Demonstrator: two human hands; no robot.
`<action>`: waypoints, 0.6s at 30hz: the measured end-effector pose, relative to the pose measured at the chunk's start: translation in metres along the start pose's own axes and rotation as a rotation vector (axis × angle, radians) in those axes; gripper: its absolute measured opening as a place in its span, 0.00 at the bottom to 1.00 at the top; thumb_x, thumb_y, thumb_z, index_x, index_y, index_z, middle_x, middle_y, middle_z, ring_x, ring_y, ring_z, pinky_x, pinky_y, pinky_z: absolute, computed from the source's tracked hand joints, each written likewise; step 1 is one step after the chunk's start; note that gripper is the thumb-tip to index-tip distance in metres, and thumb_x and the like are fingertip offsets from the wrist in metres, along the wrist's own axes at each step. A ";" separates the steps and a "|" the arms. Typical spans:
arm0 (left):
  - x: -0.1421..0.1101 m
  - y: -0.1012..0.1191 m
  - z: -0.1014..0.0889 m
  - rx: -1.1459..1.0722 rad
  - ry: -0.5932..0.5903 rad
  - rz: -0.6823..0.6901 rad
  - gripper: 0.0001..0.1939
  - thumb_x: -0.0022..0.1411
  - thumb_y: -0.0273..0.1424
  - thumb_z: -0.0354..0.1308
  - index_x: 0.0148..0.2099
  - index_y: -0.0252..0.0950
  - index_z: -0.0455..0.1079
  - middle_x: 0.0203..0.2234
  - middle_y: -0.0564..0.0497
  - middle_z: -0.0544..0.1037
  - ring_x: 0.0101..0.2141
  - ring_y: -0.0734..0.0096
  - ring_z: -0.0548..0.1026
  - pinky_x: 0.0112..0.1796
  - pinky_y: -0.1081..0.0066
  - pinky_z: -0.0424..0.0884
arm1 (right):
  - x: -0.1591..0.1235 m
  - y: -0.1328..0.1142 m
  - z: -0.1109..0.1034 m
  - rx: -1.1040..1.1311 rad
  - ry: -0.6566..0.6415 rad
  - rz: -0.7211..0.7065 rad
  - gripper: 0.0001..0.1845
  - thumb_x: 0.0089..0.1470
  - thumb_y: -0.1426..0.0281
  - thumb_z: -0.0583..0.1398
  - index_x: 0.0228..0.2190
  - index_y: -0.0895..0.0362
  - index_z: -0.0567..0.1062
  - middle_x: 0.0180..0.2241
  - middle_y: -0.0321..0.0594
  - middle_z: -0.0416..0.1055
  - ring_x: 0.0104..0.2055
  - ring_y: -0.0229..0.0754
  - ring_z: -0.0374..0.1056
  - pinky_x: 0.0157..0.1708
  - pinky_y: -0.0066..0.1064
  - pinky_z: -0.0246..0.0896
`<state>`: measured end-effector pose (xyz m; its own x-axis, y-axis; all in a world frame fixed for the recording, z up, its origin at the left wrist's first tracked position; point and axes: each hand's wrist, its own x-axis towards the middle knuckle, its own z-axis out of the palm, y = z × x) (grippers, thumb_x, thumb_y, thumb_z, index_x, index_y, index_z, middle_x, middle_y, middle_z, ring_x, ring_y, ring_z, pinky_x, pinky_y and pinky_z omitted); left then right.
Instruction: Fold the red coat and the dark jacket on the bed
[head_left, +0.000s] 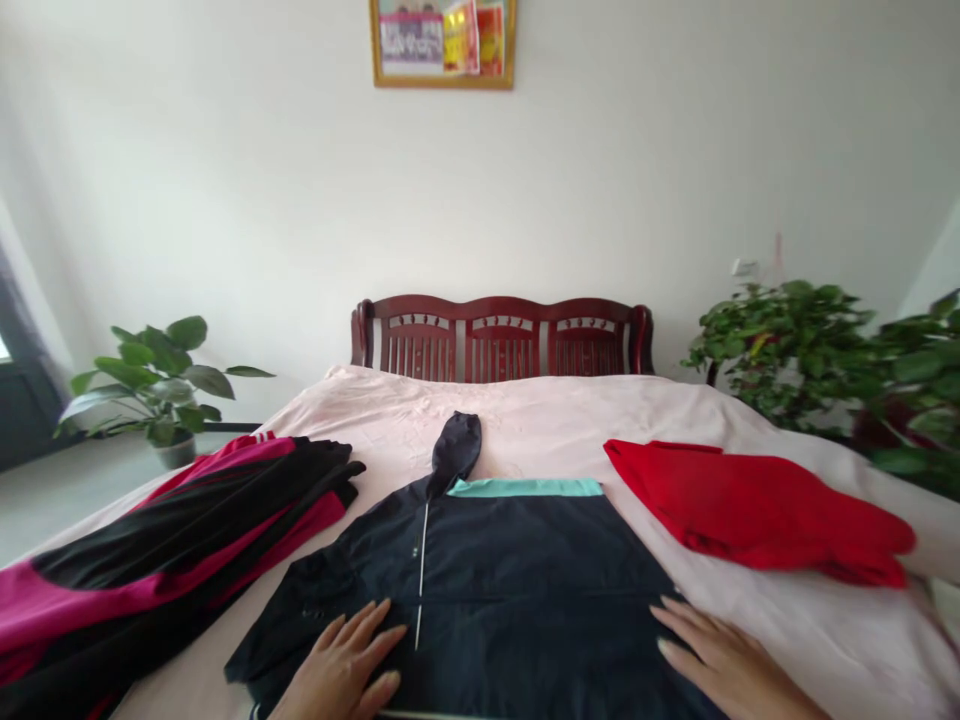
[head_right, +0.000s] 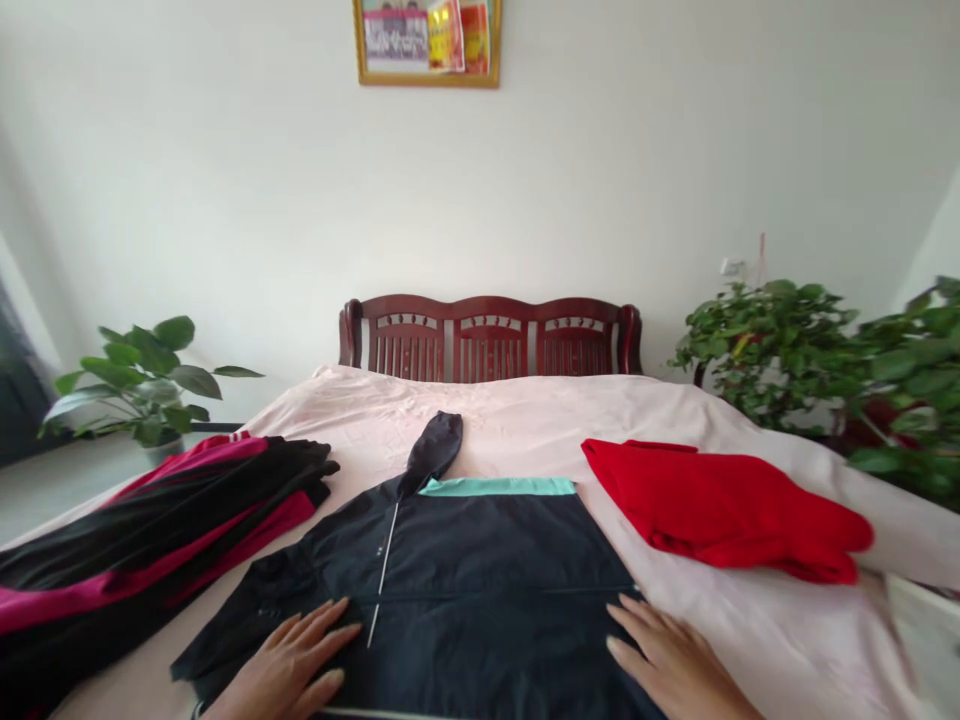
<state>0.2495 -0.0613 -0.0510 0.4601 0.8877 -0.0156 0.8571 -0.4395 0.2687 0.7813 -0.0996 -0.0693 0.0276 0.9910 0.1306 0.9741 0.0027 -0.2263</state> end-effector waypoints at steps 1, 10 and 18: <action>0.009 -0.005 -0.006 -0.039 0.013 -0.007 0.22 0.67 0.49 0.47 0.60 0.57 0.69 0.63 0.55 0.67 0.62 0.58 0.65 0.61 0.56 0.62 | 0.012 -0.003 -0.008 0.030 0.006 0.003 0.27 0.55 0.49 0.52 0.51 0.43 0.76 0.56 0.40 0.72 0.59 0.56 0.66 0.59 0.50 0.61; 0.153 -0.046 -0.049 -0.053 0.248 -0.292 0.23 0.60 0.33 0.54 0.57 0.35 0.71 0.53 0.43 0.77 0.53 0.56 0.74 0.54 0.64 0.66 | 0.169 -0.147 -0.021 0.111 -0.022 -0.297 0.21 0.56 0.67 0.55 0.49 0.55 0.76 0.52 0.45 0.74 0.56 0.48 0.68 0.57 0.40 0.60; 0.222 -0.067 -0.039 -0.086 0.192 -0.424 0.31 0.55 0.42 0.60 0.58 0.34 0.68 0.53 0.38 0.76 0.53 0.52 0.73 0.48 0.66 0.67 | 0.258 -0.205 0.030 -0.013 -0.024 -0.318 0.22 0.49 0.72 0.61 0.48 0.53 0.74 0.51 0.45 0.73 0.55 0.48 0.66 0.55 0.40 0.56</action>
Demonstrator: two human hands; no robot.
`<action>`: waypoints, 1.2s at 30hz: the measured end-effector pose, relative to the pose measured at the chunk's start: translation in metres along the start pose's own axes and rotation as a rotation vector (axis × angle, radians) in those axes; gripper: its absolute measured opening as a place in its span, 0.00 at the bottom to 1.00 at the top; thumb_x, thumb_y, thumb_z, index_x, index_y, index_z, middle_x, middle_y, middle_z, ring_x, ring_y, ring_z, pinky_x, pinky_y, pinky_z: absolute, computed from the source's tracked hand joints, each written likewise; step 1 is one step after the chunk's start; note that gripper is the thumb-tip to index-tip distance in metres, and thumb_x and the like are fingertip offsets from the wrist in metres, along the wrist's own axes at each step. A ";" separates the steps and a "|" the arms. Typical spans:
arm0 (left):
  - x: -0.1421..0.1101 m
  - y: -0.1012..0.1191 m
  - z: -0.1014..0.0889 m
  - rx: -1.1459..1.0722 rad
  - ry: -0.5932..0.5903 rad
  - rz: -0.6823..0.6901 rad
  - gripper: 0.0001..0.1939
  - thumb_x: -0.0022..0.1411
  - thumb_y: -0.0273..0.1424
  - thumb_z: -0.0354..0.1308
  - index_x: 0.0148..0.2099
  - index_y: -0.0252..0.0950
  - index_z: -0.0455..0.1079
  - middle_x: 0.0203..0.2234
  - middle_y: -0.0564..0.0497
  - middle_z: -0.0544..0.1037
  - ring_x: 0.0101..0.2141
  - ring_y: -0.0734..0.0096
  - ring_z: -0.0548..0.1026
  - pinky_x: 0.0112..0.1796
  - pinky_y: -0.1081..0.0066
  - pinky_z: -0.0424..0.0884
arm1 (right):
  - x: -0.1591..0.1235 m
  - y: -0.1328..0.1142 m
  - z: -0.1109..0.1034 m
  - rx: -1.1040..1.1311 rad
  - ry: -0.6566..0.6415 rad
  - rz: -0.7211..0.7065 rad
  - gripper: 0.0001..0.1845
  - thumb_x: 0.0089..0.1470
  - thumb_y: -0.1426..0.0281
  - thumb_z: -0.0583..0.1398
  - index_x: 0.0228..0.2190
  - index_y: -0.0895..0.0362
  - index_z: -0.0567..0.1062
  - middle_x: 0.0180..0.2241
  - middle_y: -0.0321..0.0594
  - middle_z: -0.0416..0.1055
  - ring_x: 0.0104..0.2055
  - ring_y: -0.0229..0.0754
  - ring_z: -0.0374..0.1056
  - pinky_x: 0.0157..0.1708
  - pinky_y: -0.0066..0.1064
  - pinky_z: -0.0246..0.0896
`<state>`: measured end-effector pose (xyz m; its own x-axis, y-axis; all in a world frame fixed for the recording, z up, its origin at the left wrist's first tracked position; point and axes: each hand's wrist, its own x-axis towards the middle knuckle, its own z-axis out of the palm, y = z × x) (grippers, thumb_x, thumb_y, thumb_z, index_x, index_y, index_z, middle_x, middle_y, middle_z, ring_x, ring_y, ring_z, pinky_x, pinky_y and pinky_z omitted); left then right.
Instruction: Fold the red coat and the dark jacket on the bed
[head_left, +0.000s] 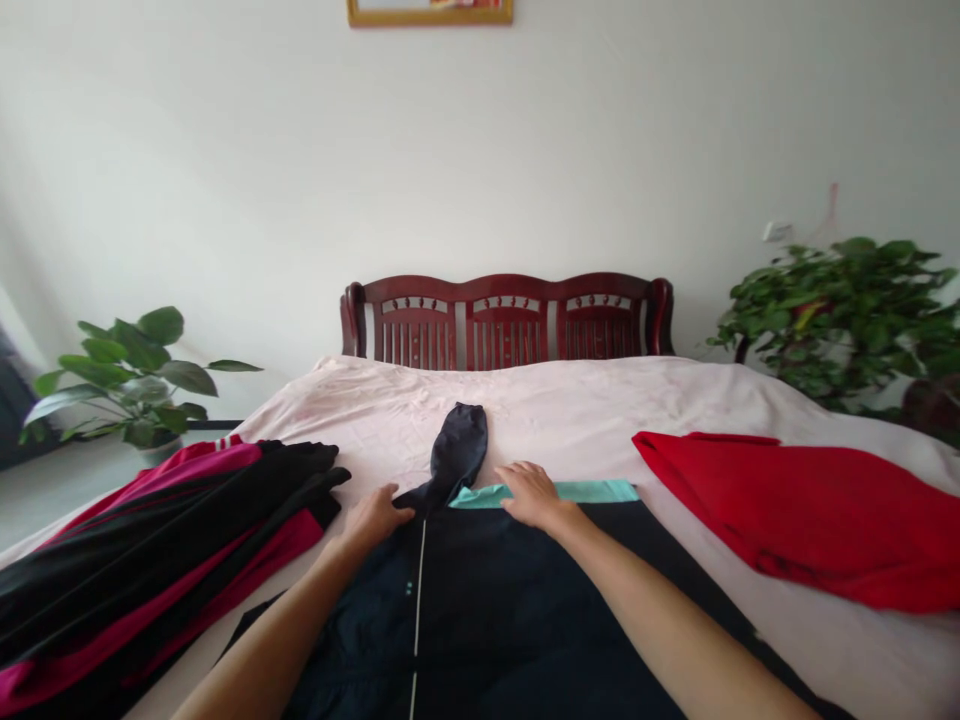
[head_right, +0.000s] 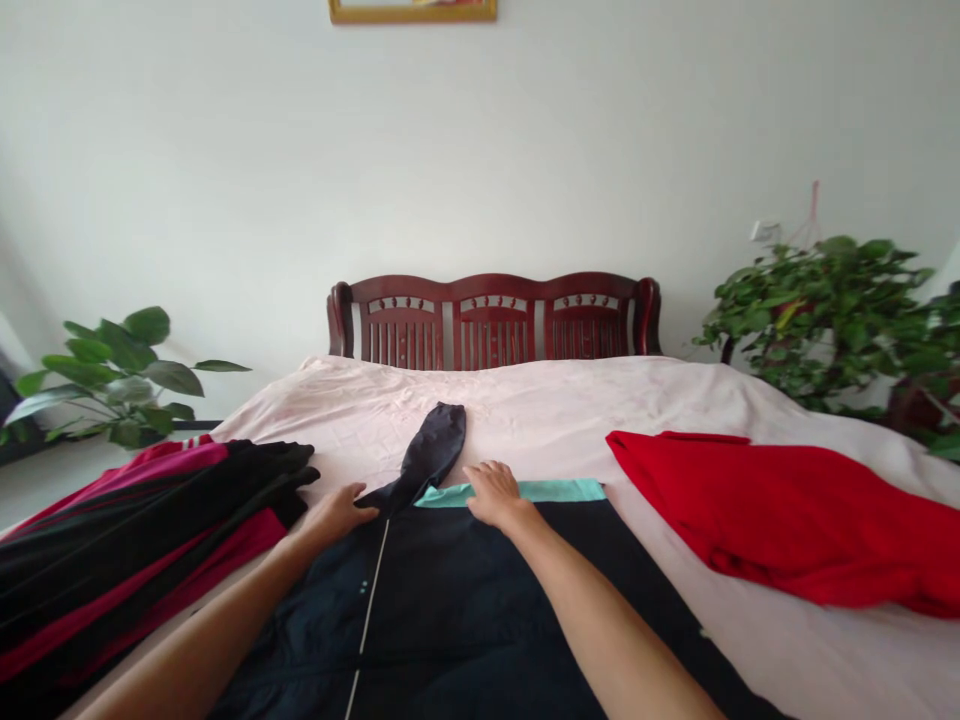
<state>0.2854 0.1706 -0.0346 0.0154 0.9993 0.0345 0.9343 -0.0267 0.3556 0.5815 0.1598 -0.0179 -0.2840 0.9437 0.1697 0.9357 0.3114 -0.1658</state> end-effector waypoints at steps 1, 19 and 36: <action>0.005 0.001 0.001 -0.012 -0.013 0.004 0.30 0.54 0.42 0.60 0.57 0.35 0.69 0.52 0.40 0.77 0.52 0.54 0.74 0.46 0.67 0.67 | 0.005 0.001 0.002 -0.013 -0.008 0.000 0.21 0.48 0.72 0.62 0.47 0.52 0.75 0.49 0.44 0.74 0.53 0.48 0.66 0.53 0.39 0.56; -0.017 0.015 0.008 -0.045 -0.001 0.077 0.12 0.51 0.25 0.55 0.40 0.35 0.71 0.38 0.44 0.79 0.41 0.58 0.76 0.36 0.69 0.67 | -0.112 0.057 -0.025 -0.241 0.000 -0.293 0.29 0.50 0.82 0.53 0.51 0.51 0.73 0.41 0.44 0.70 0.44 0.46 0.66 0.44 0.37 0.63; -0.093 -0.001 0.010 -0.167 -0.022 0.434 0.06 0.59 0.32 0.53 0.40 0.41 0.61 0.35 0.52 0.75 0.39 0.66 0.74 0.41 0.69 0.65 | -0.090 0.042 -0.029 0.876 -0.037 0.279 0.23 0.46 0.66 0.59 0.45 0.57 0.78 0.41 0.46 0.79 0.41 0.48 0.74 0.40 0.37 0.69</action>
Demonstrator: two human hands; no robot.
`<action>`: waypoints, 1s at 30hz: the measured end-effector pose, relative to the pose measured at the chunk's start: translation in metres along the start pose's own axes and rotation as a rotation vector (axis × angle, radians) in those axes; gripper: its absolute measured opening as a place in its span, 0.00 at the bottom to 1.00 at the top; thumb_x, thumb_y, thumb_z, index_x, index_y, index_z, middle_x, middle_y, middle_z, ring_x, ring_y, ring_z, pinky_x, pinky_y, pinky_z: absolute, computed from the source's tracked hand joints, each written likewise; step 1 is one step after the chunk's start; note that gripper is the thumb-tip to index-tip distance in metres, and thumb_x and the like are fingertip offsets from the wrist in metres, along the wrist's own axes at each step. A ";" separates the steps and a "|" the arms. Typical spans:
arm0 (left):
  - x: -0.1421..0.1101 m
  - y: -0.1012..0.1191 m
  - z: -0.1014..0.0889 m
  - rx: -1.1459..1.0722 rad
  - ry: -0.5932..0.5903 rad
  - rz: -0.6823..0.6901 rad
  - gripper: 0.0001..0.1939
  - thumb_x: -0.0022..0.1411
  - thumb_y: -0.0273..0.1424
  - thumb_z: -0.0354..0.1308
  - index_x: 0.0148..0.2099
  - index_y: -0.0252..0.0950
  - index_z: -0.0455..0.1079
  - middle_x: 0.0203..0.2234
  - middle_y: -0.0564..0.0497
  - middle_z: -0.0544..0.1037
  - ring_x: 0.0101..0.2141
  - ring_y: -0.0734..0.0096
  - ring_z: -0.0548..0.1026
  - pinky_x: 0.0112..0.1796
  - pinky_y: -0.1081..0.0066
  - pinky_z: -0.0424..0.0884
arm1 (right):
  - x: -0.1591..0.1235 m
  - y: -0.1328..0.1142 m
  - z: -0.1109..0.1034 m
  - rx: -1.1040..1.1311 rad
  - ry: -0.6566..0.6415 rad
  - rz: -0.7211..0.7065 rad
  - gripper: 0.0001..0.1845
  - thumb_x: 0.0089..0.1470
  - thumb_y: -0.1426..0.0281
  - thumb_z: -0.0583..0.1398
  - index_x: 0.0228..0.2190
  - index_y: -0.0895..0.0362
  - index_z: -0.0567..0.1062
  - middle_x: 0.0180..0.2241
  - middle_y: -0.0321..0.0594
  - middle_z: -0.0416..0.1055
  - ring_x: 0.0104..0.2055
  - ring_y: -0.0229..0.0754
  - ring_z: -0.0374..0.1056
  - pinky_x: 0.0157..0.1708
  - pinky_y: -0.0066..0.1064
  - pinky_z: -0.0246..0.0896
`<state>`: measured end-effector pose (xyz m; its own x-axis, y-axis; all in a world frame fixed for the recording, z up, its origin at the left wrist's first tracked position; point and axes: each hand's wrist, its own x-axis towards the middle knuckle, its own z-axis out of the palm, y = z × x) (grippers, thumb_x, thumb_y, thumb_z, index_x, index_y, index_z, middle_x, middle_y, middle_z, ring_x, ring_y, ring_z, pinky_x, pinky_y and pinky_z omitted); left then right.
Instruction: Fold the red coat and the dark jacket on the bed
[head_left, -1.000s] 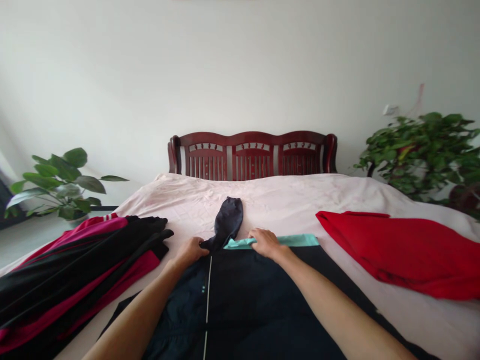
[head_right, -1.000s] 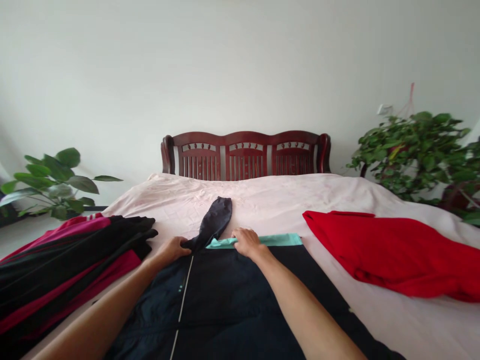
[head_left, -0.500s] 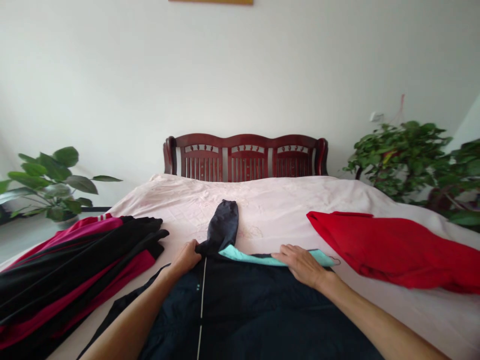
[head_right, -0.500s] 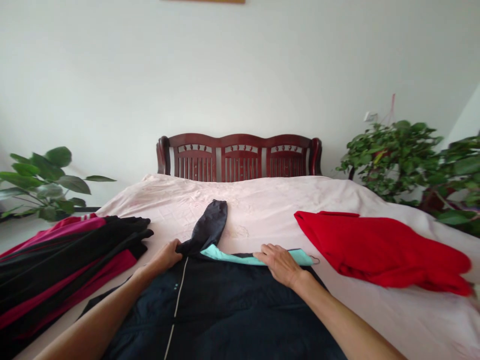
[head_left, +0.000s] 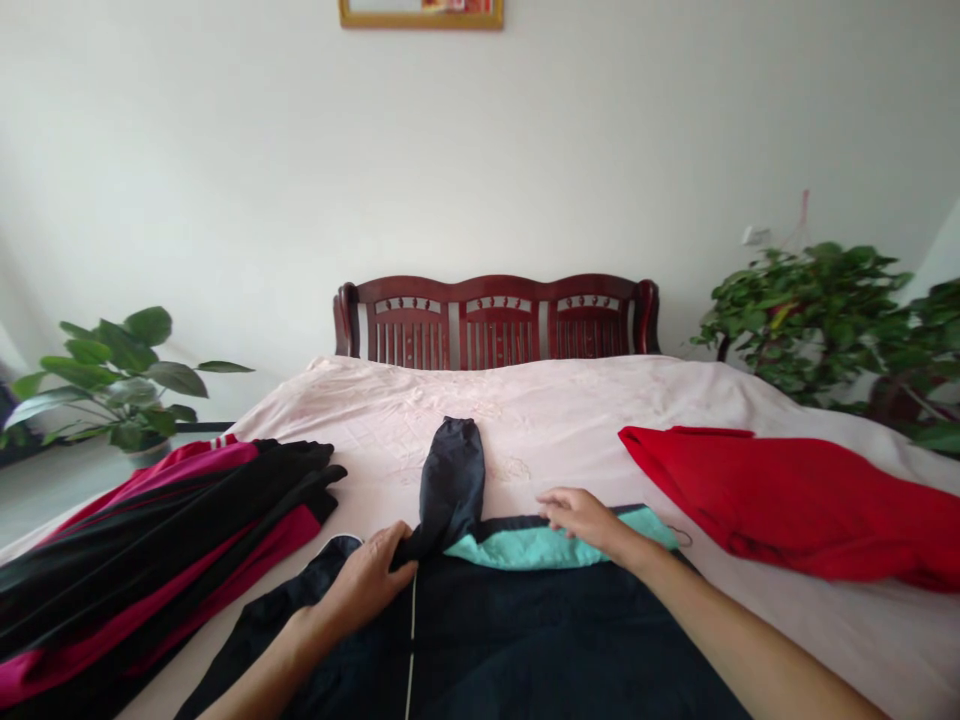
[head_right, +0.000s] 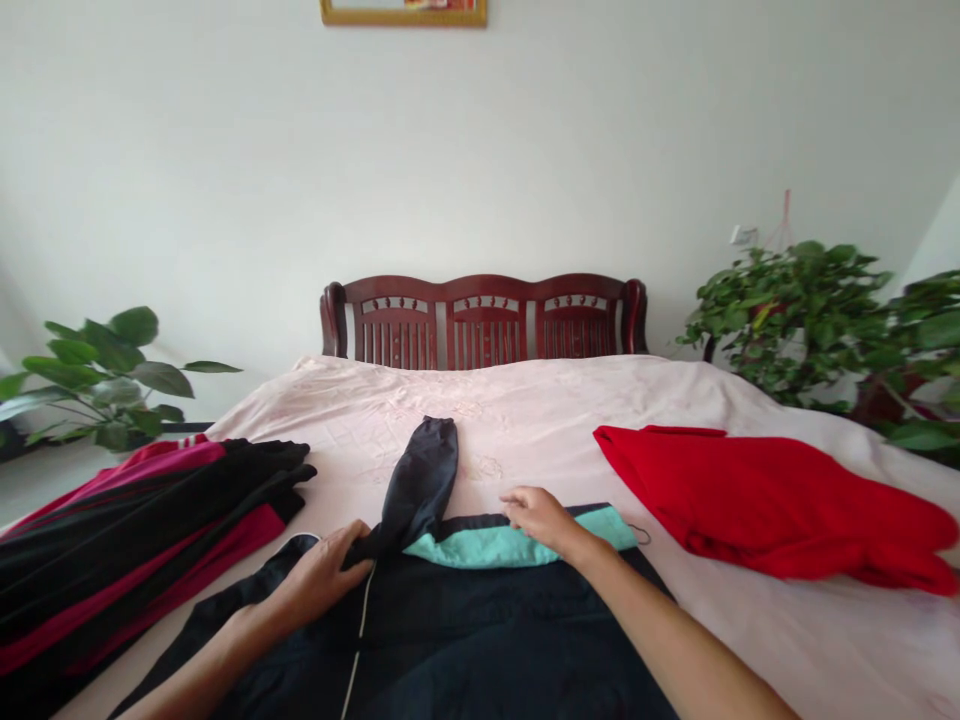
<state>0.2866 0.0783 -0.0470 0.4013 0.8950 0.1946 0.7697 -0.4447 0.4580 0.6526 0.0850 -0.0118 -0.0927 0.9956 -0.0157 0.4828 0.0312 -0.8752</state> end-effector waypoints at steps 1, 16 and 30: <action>0.001 0.002 -0.003 -0.008 -0.019 -0.010 0.05 0.60 0.33 0.52 0.39 0.41 0.61 0.35 0.53 0.75 0.38 0.65 0.74 0.40 0.68 0.65 | 0.008 -0.008 0.013 0.095 0.007 0.041 0.23 0.46 0.64 0.61 0.45 0.57 0.78 0.40 0.46 0.79 0.38 0.47 0.74 0.35 0.35 0.69; -0.013 -0.007 -0.024 0.095 -0.087 0.246 0.20 0.55 0.21 0.50 0.49 0.43 0.60 0.41 0.52 0.75 0.42 0.67 0.74 0.43 0.70 0.65 | 0.068 -0.063 0.113 0.744 0.051 0.140 0.15 0.36 0.72 0.59 0.32 0.55 0.72 0.24 0.38 0.74 0.32 0.47 0.72 0.32 0.36 0.67; -0.023 -0.014 -0.039 0.426 -0.062 0.191 0.15 0.51 0.18 0.49 0.39 0.39 0.67 0.36 0.49 0.74 0.42 0.60 0.69 0.47 0.62 0.60 | -0.056 -0.001 0.038 1.081 -0.177 0.294 0.14 0.47 0.71 0.62 0.39 0.53 0.76 0.40 0.39 0.79 0.42 0.40 0.73 0.44 0.31 0.65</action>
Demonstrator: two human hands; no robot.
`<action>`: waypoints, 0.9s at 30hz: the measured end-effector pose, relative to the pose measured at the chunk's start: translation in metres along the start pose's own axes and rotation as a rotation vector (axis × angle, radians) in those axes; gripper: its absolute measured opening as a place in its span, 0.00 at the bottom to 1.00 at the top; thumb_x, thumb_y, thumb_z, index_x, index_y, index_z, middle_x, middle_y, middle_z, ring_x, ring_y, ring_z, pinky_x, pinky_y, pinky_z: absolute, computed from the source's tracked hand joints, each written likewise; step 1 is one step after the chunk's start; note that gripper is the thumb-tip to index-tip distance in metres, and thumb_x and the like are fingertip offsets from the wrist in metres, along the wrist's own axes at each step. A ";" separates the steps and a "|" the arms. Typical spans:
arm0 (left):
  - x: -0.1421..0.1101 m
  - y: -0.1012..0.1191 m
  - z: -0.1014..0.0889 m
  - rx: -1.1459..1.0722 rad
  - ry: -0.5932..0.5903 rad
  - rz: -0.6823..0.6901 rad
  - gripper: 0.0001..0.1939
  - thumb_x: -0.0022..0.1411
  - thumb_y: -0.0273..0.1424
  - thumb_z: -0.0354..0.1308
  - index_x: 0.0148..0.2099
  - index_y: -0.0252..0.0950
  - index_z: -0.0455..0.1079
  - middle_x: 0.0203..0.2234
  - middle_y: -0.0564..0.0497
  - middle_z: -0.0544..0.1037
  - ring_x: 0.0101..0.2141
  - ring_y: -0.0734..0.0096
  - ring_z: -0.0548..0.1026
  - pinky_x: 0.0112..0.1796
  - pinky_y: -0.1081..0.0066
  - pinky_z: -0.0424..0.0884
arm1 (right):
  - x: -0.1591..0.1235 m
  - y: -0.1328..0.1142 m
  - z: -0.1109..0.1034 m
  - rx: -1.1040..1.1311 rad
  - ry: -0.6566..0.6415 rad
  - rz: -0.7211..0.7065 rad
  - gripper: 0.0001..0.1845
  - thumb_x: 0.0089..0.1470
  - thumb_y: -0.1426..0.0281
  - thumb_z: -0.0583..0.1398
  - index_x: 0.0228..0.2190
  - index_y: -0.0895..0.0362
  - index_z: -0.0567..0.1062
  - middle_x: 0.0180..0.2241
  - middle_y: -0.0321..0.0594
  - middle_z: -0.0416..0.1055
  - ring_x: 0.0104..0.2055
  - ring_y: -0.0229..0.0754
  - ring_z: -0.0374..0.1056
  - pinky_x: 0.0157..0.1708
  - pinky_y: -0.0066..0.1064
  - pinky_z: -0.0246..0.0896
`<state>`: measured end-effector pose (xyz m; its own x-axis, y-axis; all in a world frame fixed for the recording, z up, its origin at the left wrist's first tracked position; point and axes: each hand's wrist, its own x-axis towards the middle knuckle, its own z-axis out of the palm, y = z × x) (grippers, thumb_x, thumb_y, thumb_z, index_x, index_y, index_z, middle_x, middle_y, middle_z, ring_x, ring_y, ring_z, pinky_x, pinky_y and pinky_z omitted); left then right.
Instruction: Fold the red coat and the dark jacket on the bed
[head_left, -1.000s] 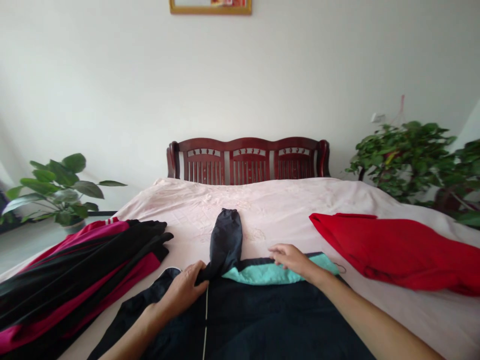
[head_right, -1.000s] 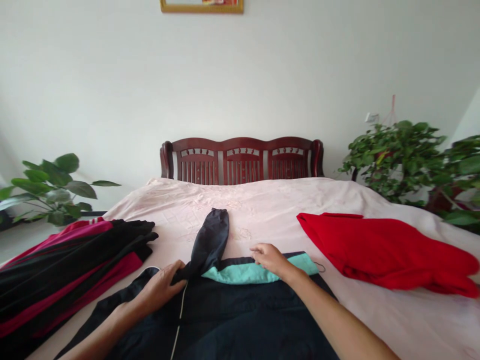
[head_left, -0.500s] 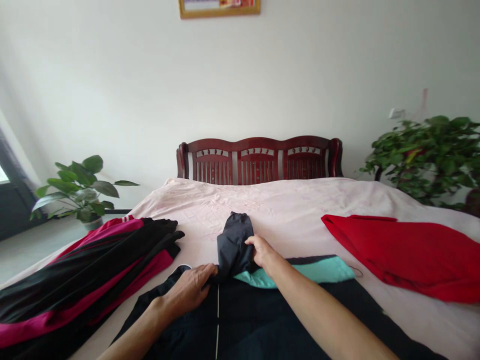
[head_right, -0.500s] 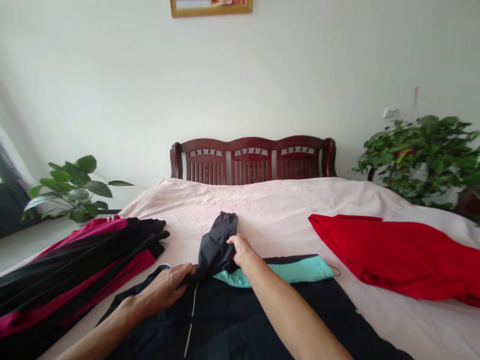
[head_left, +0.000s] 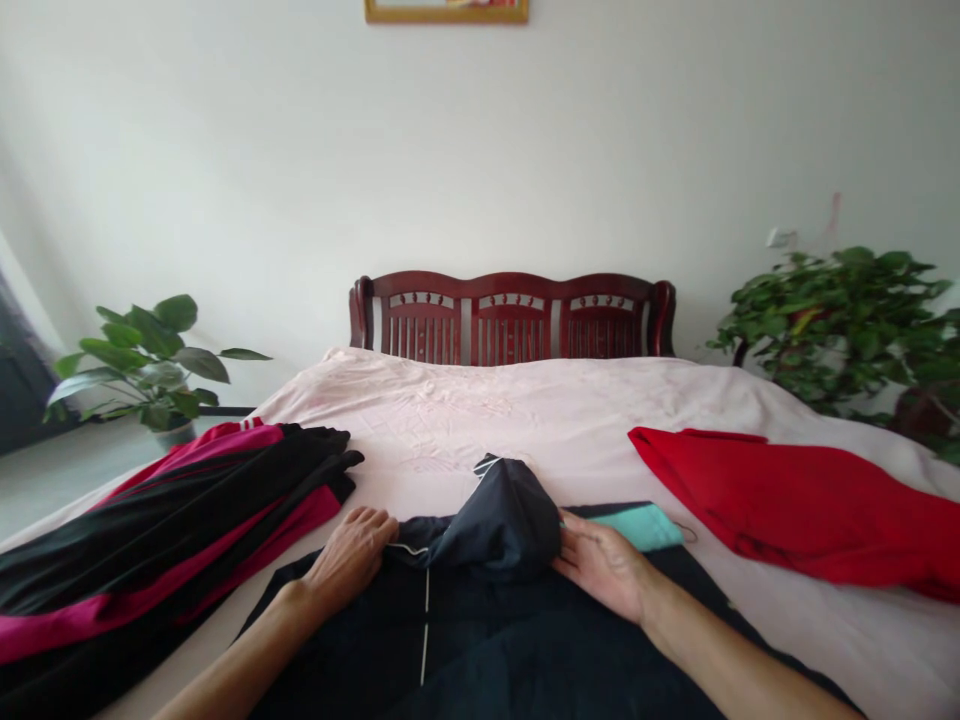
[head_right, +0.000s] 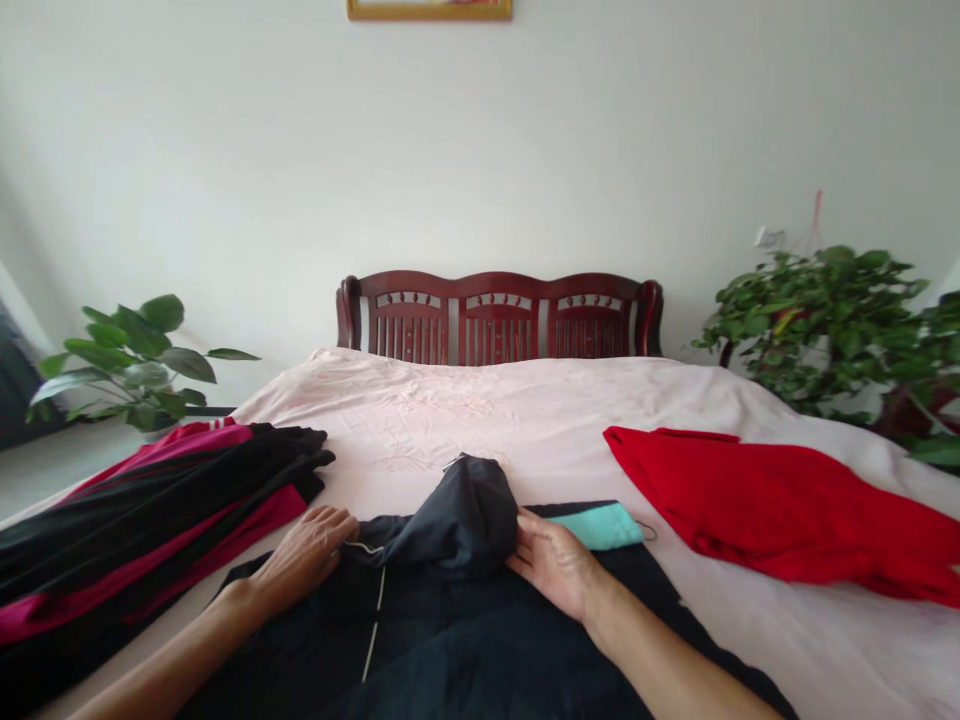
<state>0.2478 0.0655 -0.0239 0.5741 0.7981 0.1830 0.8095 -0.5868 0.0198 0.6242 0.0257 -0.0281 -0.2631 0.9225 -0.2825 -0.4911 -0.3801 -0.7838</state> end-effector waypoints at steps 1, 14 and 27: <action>0.001 0.000 -0.001 0.011 -0.010 -0.009 0.15 0.51 0.18 0.48 0.39 0.38 0.67 0.36 0.48 0.74 0.41 0.60 0.69 0.46 0.62 0.60 | 0.003 -0.003 0.001 0.005 0.071 0.014 0.10 0.49 0.68 0.63 0.37 0.54 0.75 0.37 0.39 0.79 0.39 0.40 0.73 0.41 0.30 0.66; -0.013 0.022 -0.024 0.038 -0.182 -0.089 0.14 0.52 0.30 0.57 0.43 0.40 0.72 0.40 0.48 0.77 0.45 0.54 0.72 0.50 0.57 0.59 | 0.003 -0.019 -0.007 -0.504 0.105 -0.240 0.37 0.38 0.77 0.58 0.53 0.51 0.72 0.50 0.40 0.76 0.51 0.47 0.70 0.48 0.39 0.64; 0.013 0.040 -0.007 -0.525 -0.054 -0.067 0.08 0.63 0.34 0.50 0.37 0.39 0.69 0.35 0.51 0.75 0.38 0.66 0.73 0.40 0.68 0.66 | -0.029 -0.026 -0.034 -1.905 0.115 -0.584 0.19 0.43 0.82 0.52 0.31 0.54 0.78 0.35 0.42 0.73 0.42 0.46 0.68 0.40 0.34 0.59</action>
<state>0.2866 0.0511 -0.0141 0.5399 0.8340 0.1140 0.6821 -0.5128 0.5213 0.6731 0.0114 -0.0188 -0.3451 0.9143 0.2122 0.8923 0.3897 -0.2278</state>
